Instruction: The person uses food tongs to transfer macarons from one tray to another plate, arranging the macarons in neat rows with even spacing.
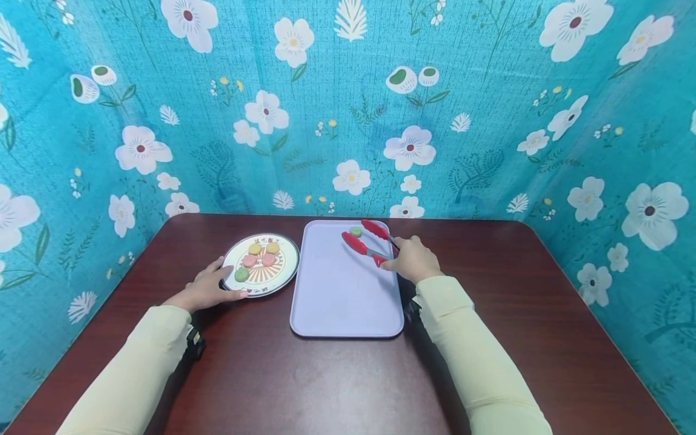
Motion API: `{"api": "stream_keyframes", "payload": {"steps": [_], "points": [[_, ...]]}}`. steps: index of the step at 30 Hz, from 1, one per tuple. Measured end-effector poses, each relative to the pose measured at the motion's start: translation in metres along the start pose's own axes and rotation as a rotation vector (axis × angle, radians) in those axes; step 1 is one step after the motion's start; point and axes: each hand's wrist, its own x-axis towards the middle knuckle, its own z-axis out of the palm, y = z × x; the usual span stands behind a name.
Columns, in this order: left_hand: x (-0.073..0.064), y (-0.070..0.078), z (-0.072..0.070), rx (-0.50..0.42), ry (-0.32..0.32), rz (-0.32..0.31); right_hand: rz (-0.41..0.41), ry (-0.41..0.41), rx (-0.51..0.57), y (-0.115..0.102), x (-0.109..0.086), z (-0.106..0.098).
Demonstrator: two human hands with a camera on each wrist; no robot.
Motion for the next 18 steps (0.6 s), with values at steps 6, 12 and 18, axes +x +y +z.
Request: {"api": "stream_keyframes", "payload": {"steps": [6, 12, 18], "points": [[0.0010, 0.0002, 0.0007, 0.004, -0.003, 0.008, 0.007, -0.004, -0.004, 0.0025, 0.0046, -0.0006], [0.0010, -0.0003, 0.0008, 0.007, -0.008, 0.003, 0.009, -0.013, -0.006, 0.0056, 0.0068, -0.0005], [0.0002, -0.0001, -0.0002, 0.000, -0.011, 0.007, 0.009, -0.015, -0.016, 0.0069, 0.0073, 0.0005]]}}
